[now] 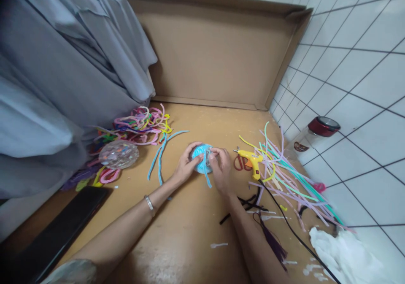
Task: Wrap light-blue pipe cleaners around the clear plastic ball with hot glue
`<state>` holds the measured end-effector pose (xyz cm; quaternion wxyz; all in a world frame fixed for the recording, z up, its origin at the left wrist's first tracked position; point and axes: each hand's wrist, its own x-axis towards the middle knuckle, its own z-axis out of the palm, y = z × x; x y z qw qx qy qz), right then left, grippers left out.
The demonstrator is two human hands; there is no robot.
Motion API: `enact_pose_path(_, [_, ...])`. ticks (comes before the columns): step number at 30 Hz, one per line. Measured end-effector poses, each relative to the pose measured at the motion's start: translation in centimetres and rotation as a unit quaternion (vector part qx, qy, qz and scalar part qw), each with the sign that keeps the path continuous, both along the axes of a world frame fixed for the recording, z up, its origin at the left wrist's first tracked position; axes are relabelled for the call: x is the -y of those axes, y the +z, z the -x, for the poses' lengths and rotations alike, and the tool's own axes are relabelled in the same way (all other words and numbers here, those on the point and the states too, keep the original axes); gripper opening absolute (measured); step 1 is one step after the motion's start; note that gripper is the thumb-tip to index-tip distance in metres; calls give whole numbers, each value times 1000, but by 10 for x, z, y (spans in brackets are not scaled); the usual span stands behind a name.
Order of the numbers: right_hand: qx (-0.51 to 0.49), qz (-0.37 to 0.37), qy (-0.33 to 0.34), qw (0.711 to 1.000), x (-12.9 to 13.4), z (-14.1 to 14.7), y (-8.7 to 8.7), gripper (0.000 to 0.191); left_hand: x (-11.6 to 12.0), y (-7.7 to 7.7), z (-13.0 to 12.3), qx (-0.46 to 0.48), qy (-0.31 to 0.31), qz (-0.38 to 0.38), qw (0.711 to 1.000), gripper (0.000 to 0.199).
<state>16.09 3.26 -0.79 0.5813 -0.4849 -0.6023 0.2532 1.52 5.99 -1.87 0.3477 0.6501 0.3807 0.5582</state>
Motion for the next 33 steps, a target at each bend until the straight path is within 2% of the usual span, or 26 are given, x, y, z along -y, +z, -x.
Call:
enact_pose_path(4, [-76,33,7,997,-2,2,-2,23,-2,3,5,-65,-39,-28,997,41])
enact_pose_path(11, [-35,19,18,999,-4,-2,-7,23,-7,-1,13,-119,-72,-48,989,43])
enact_pose_path(13, [-38,24,23,999,-4,-2,-6,22,-7,-3,14,-131,-89,-57,986,51])
enact_pose_path(16, [-52,39,21,998,-3,-1,-2,21,-7,-4,14,-163,-90,-76,980,76])
enact_pose_path(19, [-5,45,-19,999,-6,-10,5,26,-6,-4,12,-197,-73,-91,973,85])
enact_pose_path(21, [97,34,-95,990,-8,-23,10,28,-7,-6,12,-202,-60,-100,972,82])
enact_pose_path(22, [172,27,-145,974,-9,-32,12,28,-7,-7,11,-200,-52,-106,973,82])
enact_pose_path(23, [257,30,-205,944,-10,-41,13,27,-8,-8,11,-197,-43,-111,973,81])
enact_pose_path(25, [393,72,-302,865,-10,-59,13,27,-9,-11,10,-189,-27,-116,975,82])
enact_pose_path(27, [467,135,-352,800,-10,-74,11,33,-10,-14,9,-182,-17,-110,977,82])
enact_pose_path(28, [485,168,-362,778,-9,-80,9,37,-10,-15,9,-178,-15,-105,978,83])
enact_pose_path(30, [506,193,-370,755,-9,-85,7,41,-10,-17,9,-171,-12,-99,980,84])
enact_pose_path(32, [527,149,-366,752,-9,-82,7,37,-11,-18,9,-172,-9,-99,980,83])
enact_pose_path(33, [536,108,-352,760,-9,-78,9,32,-11,-18,9,-174,-7,-101,980,83])
